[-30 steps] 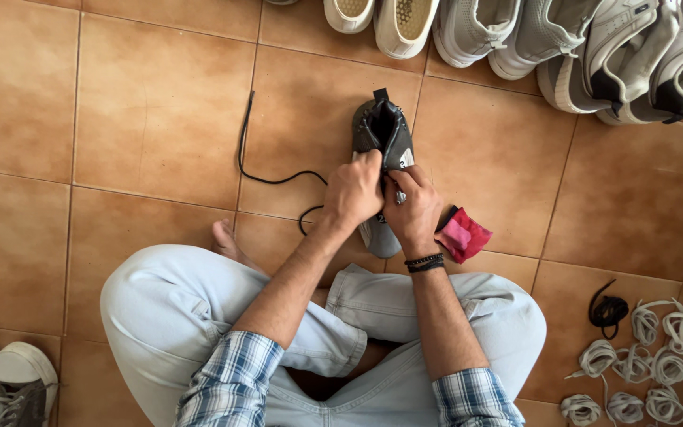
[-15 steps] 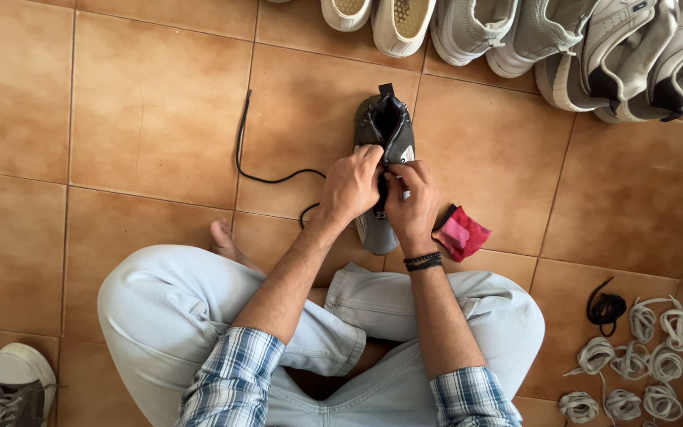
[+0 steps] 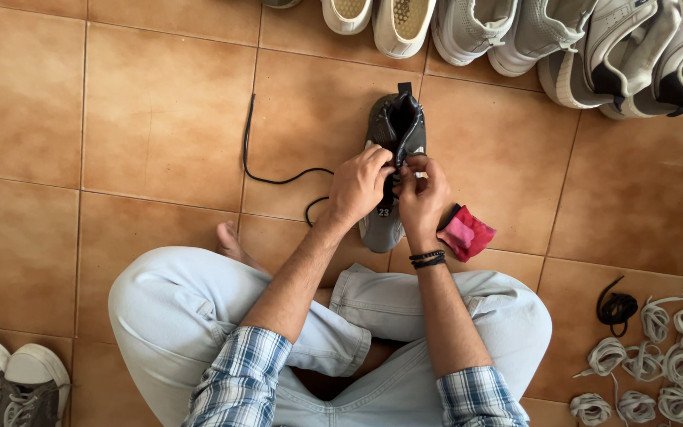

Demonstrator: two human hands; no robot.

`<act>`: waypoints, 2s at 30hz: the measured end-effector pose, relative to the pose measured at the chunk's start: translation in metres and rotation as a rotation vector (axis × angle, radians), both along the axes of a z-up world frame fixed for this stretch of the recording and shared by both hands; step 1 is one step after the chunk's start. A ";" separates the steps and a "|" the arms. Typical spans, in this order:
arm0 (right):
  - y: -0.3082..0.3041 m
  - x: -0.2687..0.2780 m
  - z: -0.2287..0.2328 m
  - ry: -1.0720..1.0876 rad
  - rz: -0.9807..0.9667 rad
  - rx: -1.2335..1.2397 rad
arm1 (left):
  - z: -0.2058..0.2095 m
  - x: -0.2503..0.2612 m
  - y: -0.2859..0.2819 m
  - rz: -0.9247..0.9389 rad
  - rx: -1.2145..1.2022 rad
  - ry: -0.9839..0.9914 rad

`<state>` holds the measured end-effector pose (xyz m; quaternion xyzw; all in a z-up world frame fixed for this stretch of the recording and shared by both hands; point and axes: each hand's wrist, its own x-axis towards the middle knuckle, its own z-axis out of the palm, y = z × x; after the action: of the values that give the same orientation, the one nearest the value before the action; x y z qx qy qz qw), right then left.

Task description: The person sits on a tiled floor and threads a black shoelace through the eyelets of a grey high-top sneaker. They pull the lace through each eyelet from the bottom up, adjusting the tension as they work. Several other shoes and loose shoelaces are visible on the floor nearby.

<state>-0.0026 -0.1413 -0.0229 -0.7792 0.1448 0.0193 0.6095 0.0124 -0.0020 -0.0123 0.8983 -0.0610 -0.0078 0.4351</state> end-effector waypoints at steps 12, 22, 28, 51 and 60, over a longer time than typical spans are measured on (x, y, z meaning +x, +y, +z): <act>-0.004 0.003 0.005 -0.253 0.144 -0.310 | 0.000 -0.002 -0.004 0.055 -0.060 -0.035; -0.003 0.001 0.006 0.020 -0.025 0.002 | 0.014 0.001 -0.003 0.013 -0.074 -0.048; -0.004 0.002 0.013 -0.126 0.037 -0.218 | 0.014 0.001 -0.013 0.107 -0.122 -0.060; -0.036 0.021 0.044 -0.208 0.230 -0.141 | 0.051 0.006 -0.009 -0.057 -0.122 -0.216; -0.023 0.018 0.052 -0.129 0.186 -0.279 | 0.033 0.010 -0.004 0.073 -0.272 -0.148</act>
<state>0.0155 -0.1646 0.0289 -0.8658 0.0337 0.0053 0.4993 0.0224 -0.0060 0.0208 0.8308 -0.0607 0.0827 0.5471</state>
